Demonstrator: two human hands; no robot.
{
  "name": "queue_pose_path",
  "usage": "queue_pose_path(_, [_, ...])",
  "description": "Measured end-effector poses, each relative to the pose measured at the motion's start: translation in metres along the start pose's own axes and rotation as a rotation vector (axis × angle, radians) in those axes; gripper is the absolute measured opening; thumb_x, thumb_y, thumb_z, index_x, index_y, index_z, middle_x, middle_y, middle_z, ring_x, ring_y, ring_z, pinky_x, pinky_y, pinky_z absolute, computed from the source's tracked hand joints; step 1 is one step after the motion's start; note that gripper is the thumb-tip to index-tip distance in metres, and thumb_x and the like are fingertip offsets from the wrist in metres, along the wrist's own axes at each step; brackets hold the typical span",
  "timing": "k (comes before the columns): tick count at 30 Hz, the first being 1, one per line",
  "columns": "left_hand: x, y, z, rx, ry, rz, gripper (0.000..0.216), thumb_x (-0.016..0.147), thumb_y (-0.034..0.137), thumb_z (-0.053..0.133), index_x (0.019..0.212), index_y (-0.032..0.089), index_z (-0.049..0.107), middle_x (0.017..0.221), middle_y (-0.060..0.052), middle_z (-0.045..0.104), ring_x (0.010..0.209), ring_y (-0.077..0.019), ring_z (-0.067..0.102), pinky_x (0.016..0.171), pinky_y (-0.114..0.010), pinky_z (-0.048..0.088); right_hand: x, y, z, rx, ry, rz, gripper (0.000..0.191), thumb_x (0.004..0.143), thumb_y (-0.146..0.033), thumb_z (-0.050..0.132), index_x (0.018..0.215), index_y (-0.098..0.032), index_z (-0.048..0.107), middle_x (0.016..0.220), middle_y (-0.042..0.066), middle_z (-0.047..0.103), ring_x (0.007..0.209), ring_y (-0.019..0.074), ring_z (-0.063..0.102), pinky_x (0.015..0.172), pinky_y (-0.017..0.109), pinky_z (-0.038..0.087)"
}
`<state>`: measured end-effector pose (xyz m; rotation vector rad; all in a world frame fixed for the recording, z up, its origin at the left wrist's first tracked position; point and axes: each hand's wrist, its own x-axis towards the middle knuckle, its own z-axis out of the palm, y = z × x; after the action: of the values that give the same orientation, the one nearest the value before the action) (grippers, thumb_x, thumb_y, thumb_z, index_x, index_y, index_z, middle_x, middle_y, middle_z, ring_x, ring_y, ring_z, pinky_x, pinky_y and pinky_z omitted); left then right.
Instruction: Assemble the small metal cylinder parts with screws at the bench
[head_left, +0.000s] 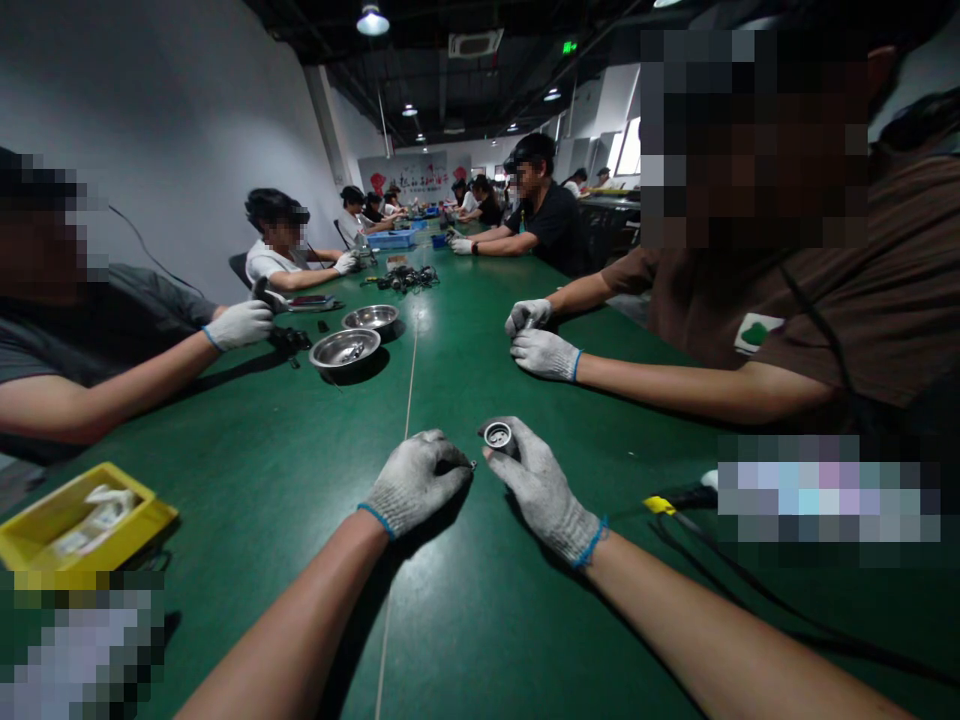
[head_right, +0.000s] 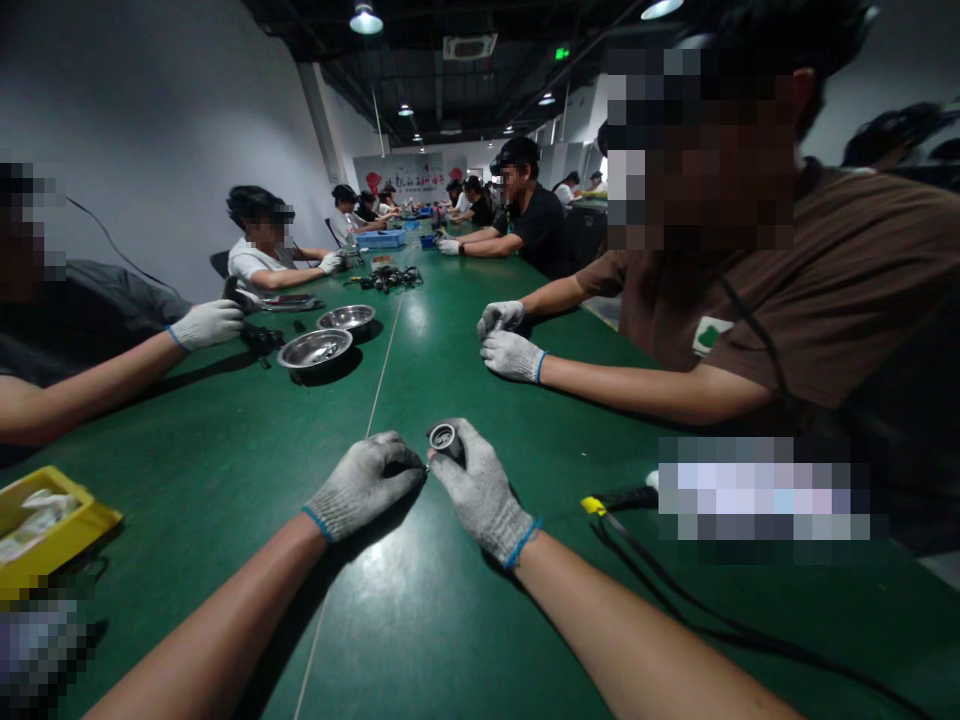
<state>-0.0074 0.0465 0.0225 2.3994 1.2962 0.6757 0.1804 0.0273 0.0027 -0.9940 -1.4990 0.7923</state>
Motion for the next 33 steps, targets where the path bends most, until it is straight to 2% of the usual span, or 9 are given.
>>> queue_pose_path(8, [0.000,-0.003,-0.002,-0.168,0.099,-0.084,0.015,0.086,0.024,0.068,0.085,0.020,0.082,0.082,-0.004,0.073,0.080,-0.0190,0.070,0.080,-0.030,0.055,0.000,0.001,0.000,0.018,0.011,0.030,0.021,0.082,-0.033,0.062,0.100,-0.021,0.063,0.095,0.006,0.073,0.090,0.0245,0.067,0.084,0.037,0.056])
queue_pose_path(12, [0.002,0.002,-0.007,-0.274,0.249,-0.140,0.015,0.086,0.027,0.068,0.085,0.020,0.081,0.083,-0.004,0.076,0.081,-0.0201,0.071,0.081,-0.032,0.056,0.001,0.000,0.001,-0.001,0.013,0.029,0.023,0.082,-0.033,0.063,0.101,-0.021,0.063,0.096,0.006,0.072,0.090,0.0236,0.067,0.087,0.038,0.056])
queue_pose_path(16, [0.005,0.019,-0.013,-0.403,0.383,-0.135,0.016,0.088,0.032,0.070,0.087,0.019,0.081,0.084,-0.004,0.077,0.080,-0.0192,0.071,0.079,-0.031,0.057,0.000,0.000,0.001,0.002,-0.027,0.003,0.022,0.081,-0.029,0.062,0.101,-0.020,0.063,0.095,0.005,0.072,0.087,0.0221,0.066,0.084,0.036,0.056])
queue_pose_path(22, [0.005,0.043,-0.013,-0.377,0.347,-0.021,0.009,0.087,0.021,0.072,0.086,0.020,0.081,0.082,-0.001,0.075,0.079,-0.0161,0.070,0.074,-0.026,0.054,0.000,0.002,0.001,0.077,-0.084,-0.012,0.025,0.079,-0.021,0.062,0.103,-0.021,0.065,0.096,0.003,0.073,0.090,0.0214,0.067,0.085,0.035,0.056])
queue_pose_path(33, [0.004,0.048,-0.014,-0.330,0.303,-0.063,0.009,0.088,0.019,0.073,0.087,0.021,0.082,0.082,-0.001,0.075,0.080,-0.0162,0.071,0.073,-0.026,0.053,-0.001,0.000,0.001,0.123,-0.149,-0.017,0.029,0.079,-0.015,0.062,0.107,-0.021,0.067,0.100,0.003,0.074,0.095,0.0218,0.069,0.092,0.036,0.056])
